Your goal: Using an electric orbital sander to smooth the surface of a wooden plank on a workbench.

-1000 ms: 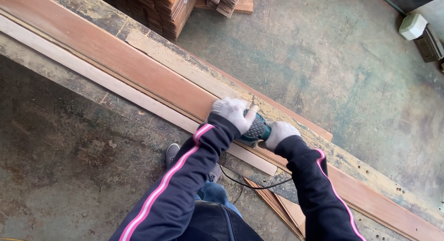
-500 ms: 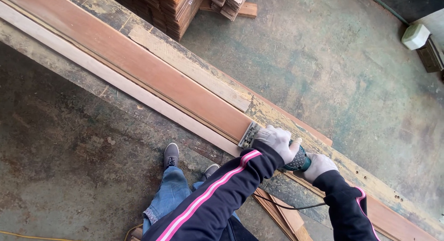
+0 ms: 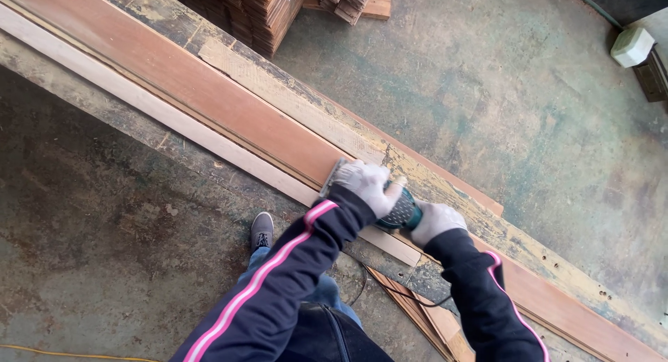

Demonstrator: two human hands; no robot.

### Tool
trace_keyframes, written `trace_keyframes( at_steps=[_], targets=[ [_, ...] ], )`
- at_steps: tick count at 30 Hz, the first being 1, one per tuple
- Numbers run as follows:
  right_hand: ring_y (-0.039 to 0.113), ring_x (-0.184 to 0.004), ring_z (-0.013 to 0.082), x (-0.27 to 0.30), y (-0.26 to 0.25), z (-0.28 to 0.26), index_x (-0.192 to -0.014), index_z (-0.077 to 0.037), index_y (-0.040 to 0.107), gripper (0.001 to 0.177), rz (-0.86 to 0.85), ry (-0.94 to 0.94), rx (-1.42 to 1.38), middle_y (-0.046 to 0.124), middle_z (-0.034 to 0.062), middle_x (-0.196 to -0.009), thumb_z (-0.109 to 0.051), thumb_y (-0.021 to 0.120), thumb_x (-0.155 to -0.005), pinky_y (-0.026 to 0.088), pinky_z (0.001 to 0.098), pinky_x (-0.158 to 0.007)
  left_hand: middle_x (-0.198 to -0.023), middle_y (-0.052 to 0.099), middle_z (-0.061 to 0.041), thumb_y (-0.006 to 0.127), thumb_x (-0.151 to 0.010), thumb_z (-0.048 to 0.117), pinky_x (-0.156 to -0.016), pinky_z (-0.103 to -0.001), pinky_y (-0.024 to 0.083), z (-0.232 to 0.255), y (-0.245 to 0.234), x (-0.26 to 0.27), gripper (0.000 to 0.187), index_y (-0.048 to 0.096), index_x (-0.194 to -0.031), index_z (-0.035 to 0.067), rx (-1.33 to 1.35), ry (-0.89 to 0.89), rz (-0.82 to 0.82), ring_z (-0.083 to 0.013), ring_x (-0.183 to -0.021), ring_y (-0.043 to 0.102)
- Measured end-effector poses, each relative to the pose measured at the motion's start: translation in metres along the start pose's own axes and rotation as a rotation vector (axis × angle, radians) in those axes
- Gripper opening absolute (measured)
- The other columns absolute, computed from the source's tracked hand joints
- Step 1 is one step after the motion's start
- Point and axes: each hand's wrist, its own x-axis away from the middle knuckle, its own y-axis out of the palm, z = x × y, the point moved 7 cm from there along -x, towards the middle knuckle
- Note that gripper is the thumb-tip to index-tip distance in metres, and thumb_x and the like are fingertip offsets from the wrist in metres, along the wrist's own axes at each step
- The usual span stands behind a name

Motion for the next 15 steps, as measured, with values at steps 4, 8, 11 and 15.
trace_keyframes(
  at_steps=[4,8,11,15],
  targets=[
    [0.077,-0.084,0.0266,-0.010,-0.013,-0.054,-0.106,-0.018,0.075,0.034,-0.010,-0.056,-0.035,0.078,0.0109,-0.090,-0.038,0.078,-0.078,0.061,0.0399,-0.087,-0.083,0.075,-0.018,0.057,-0.095,0.048,-0.076,-0.049,0.054,-0.034,-0.047,-0.001,0.047,0.076,-0.083,0.007,-0.102,0.013,0.028,-0.0353,-0.076,0.070],
    [0.076,-0.085,0.0286,-0.018,-0.030,-0.105,-0.107,-0.020,0.076,0.033,0.039,-0.143,-0.096,0.077,0.0122,-0.089,-0.034,0.076,-0.077,0.059,0.0413,-0.085,-0.083,0.075,-0.017,0.058,-0.096,0.047,-0.075,-0.047,0.054,-0.065,-0.090,-0.003,0.046,0.076,-0.081,0.007,-0.203,-0.010,0.084,-0.0352,-0.080,0.070],
    [0.075,-0.086,0.0330,-0.018,-0.044,-0.134,-0.112,-0.021,0.075,0.037,0.074,-0.166,-0.081,0.076,0.0159,-0.088,-0.036,0.075,-0.078,0.058,0.0435,-0.085,-0.084,0.075,-0.016,0.060,-0.095,0.046,-0.075,-0.047,0.054,-0.087,-0.112,-0.005,0.043,0.077,-0.082,0.008,-0.195,-0.020,0.123,-0.0354,-0.081,0.070],
    [0.073,-0.087,0.0357,-0.024,-0.041,-0.141,-0.116,-0.023,0.073,0.043,0.109,-0.215,-0.078,0.075,0.0179,-0.088,-0.031,0.075,-0.075,0.058,0.0452,-0.083,-0.085,0.075,-0.015,0.061,-0.095,0.044,-0.076,-0.047,0.054,-0.090,-0.122,-0.005,0.041,0.077,-0.084,0.008,-0.159,-0.004,0.163,-0.0352,-0.082,0.070]
  ],
)
